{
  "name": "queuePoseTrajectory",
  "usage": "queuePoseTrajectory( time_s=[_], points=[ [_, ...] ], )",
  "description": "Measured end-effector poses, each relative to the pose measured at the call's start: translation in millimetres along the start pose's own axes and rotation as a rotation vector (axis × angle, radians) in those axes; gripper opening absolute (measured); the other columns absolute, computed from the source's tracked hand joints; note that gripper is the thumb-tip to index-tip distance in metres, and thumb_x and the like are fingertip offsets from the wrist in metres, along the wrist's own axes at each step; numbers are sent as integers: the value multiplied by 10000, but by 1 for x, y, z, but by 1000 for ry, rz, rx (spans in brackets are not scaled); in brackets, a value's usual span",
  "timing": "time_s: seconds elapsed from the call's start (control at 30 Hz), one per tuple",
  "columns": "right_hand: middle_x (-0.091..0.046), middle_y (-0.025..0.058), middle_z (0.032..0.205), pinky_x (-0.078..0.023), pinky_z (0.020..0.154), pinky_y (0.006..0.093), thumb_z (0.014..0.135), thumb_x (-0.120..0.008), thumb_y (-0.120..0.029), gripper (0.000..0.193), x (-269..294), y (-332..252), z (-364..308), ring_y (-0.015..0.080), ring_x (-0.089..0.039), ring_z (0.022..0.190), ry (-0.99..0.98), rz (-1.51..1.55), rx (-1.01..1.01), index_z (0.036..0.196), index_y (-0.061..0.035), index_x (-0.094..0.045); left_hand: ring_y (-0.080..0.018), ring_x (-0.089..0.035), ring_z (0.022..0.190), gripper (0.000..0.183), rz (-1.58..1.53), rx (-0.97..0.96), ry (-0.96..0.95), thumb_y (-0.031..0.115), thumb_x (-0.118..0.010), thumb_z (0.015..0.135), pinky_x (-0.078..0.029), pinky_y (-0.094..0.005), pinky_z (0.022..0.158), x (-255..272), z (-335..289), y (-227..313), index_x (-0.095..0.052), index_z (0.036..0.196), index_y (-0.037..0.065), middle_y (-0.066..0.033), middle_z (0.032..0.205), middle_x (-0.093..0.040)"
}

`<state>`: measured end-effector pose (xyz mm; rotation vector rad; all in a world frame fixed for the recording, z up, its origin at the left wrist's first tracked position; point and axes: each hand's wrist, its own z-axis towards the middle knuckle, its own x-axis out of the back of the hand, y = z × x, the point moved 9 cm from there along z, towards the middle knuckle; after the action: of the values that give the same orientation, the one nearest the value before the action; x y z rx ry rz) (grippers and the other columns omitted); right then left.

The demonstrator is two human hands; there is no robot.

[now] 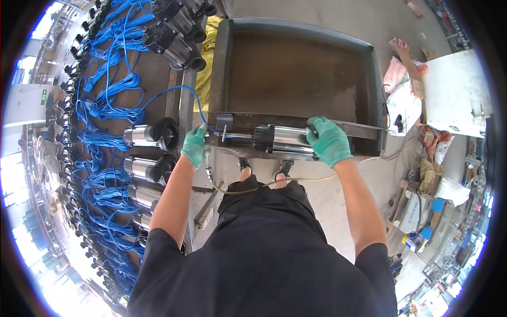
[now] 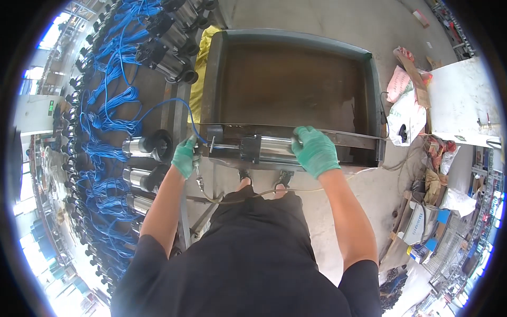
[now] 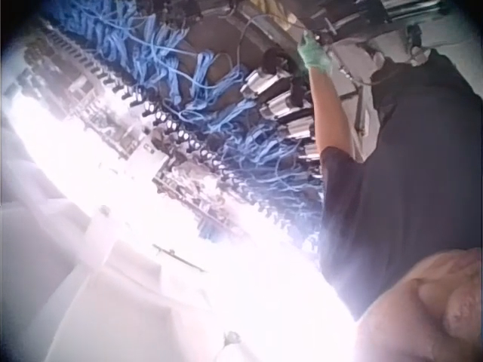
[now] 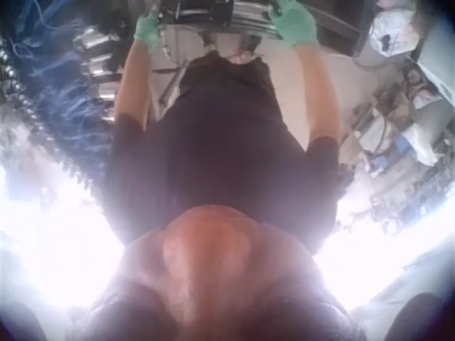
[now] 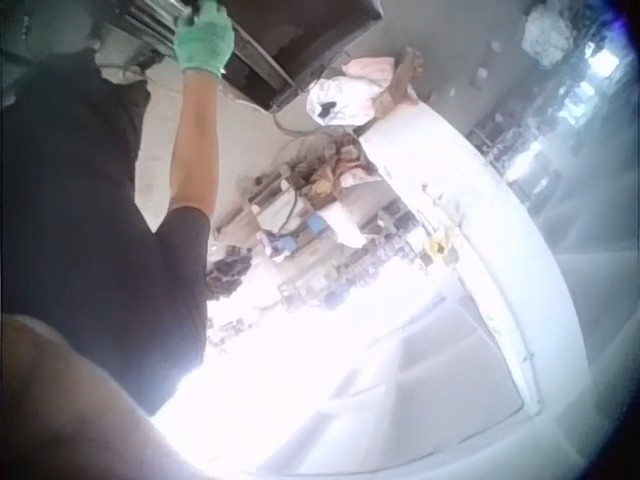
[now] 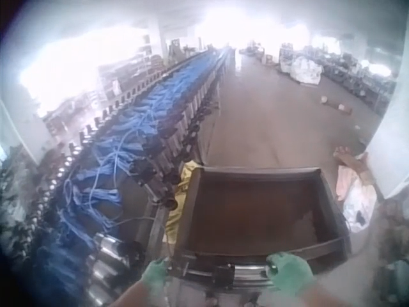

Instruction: The person submerses water pumps into a container of water by hand, one at a time, and then places them back onto a long row of pumps.

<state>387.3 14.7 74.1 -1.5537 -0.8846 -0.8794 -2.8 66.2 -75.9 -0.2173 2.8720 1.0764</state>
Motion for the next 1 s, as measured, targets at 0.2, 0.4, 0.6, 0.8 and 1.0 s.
queuePoseTrajectory(
  time_s=[0.2,0.4,0.6,0.8,1.0],
  points=[
    [-708,110,984,-540,842,442,909,-628,-227,199,0,3,3,323,-668,939,41,8,-15,1016,-79,-706,-72,-381,455,232,92,92,-97,352,-585,1031,-285,-241,409,-22,1,2,-574,1091,128,-19,706,-591],
    [-708,121,936,-546,805,444,906,-629,-228,175,2,5,2,337,-674,885,93,31,-7,968,-86,-711,-69,-390,473,254,106,124,-149,346,-560,1045,-283,-244,425,-21,4,-3,-589,1136,111,-27,717,-602],
    [-711,134,898,-553,753,452,906,-632,-236,171,0,11,1,348,-686,809,126,43,-2,955,-94,-713,-70,-393,472,253,143,127,-171,329,-547,1054,-277,-250,420,-27,1,2,-592,1133,93,-18,710,-590],
    [-724,141,939,-559,772,438,902,-639,-231,201,0,11,3,344,-700,846,110,93,-56,1017,-82,-711,-83,-398,470,241,239,105,-147,328,-542,1055,-288,-260,416,-28,6,1,-588,1111,98,11,651,-513],
    [-734,140,969,-563,788,418,891,-653,-195,251,2,11,3,321,-713,867,91,171,-133,1093,-51,-691,-79,-380,468,211,311,80,-153,309,-521,1063,-285,-259,405,-34,3,5,-565,1073,103,32,619,-433]
  ],
)
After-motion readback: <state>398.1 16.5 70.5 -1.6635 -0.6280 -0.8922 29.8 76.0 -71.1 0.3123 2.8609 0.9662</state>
